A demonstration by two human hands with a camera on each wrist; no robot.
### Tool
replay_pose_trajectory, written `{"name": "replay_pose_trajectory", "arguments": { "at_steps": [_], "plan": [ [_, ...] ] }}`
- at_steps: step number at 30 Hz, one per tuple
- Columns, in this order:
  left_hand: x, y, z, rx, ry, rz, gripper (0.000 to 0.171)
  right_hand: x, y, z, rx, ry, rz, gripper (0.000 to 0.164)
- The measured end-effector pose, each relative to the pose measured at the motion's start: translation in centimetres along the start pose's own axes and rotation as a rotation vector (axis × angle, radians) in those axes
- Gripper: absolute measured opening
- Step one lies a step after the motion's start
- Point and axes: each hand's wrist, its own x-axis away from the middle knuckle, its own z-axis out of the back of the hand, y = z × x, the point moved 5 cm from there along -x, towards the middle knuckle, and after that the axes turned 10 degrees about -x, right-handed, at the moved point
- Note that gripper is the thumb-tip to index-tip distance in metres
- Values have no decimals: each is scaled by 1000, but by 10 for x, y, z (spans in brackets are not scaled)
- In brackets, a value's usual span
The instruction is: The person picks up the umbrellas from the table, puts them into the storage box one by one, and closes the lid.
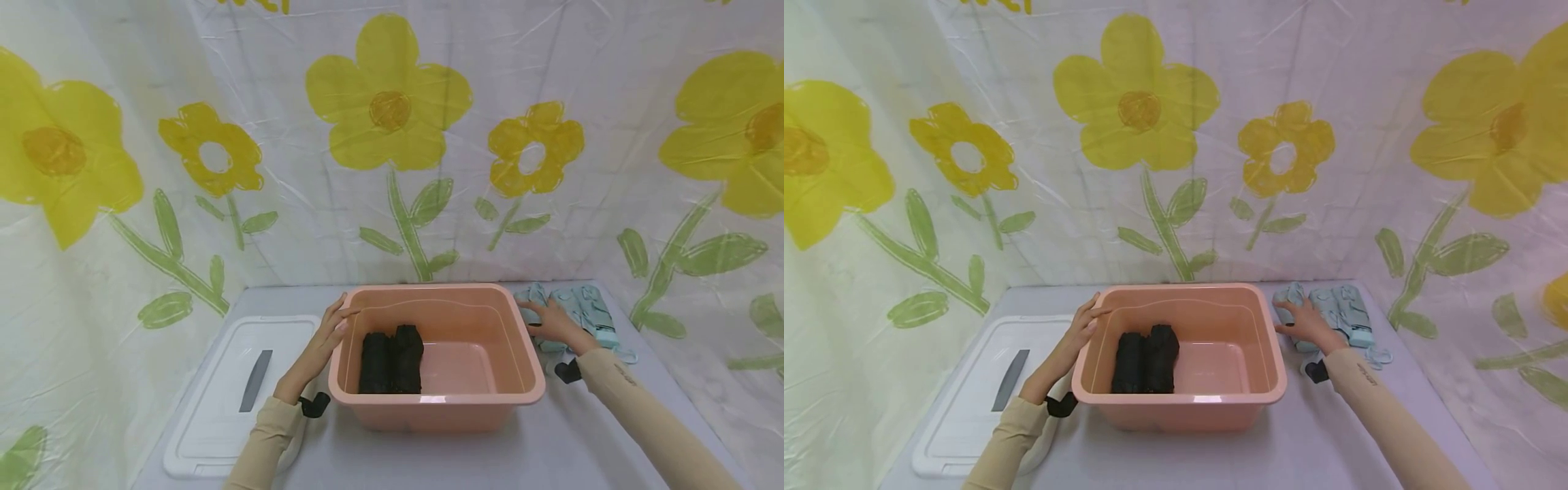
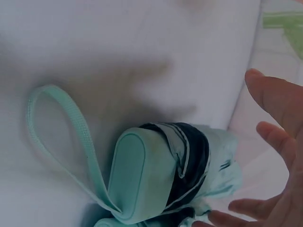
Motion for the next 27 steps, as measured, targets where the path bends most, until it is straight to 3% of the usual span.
{"name": "replay_pose_trajectory", "arguments": {
  "at_steps": [7,22,27],
  "plan": [
    [-1,-2,0,-1,-2,-7,38,-10,7,-5,-1,-47,-107,69],
    [0,-1,0,1,-18,-8,39,-27,19,-12,185,-116,-164,67],
    [0,-3,0,-9,-11,4,38,-30,21,-15,226,-125,-147,68]
  ]
}}
